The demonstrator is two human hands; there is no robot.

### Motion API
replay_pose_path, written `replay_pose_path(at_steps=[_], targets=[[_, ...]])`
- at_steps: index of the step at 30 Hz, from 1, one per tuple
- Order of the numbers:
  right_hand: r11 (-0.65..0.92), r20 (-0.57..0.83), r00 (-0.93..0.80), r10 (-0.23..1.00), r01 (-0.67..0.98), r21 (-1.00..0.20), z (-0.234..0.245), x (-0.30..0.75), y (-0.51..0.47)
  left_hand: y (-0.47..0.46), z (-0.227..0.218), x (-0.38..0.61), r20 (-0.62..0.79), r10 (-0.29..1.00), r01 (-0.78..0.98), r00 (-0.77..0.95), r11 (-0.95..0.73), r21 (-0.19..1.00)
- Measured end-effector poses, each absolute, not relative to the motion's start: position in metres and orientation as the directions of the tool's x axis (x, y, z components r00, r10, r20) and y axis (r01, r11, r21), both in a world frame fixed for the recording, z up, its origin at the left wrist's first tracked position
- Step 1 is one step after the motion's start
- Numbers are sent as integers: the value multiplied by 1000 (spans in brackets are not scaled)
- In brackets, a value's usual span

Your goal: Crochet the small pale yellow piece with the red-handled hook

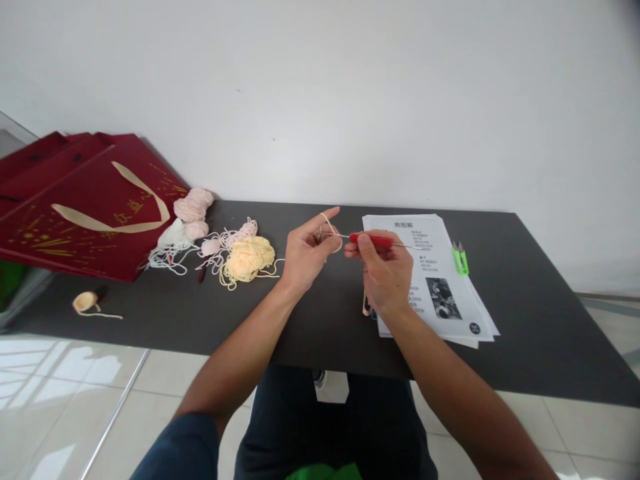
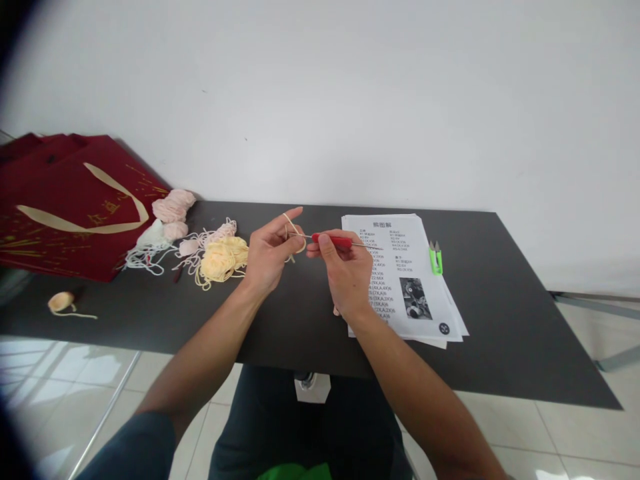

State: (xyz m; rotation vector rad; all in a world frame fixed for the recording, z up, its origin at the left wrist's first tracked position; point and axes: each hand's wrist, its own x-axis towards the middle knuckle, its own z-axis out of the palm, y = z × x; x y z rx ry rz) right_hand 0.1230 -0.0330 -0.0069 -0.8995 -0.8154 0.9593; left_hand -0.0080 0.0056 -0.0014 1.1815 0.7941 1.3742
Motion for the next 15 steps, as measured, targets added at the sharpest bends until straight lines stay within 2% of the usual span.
replay_pose_path(at_steps=[4, 7, 9, 11, 15], targets=[[326, 238, 390, 889, -176, -929, -4, 119, -43, 4, -1, -4, 132, 991, -414, 26, -109, 904], [420, 402, 347, 847, 23, -907, -5, 119, -51, 3, 1, -2, 76, 997, -493, -4, -68, 867], [472, 465, 324, 824, 64, -879, -8, 119, -53, 3, 4, -2, 31, 999, -553, 16, -17, 833], [475, 459, 317, 830, 28, -879, -10, 118, -53, 3, 7, -3, -14, 998, -604, 68, 52, 795], [383, 311, 328, 892, -183, -905, -11, 118, -46, 3, 12, -6, -23, 991, -629, 134, 103, 771]])
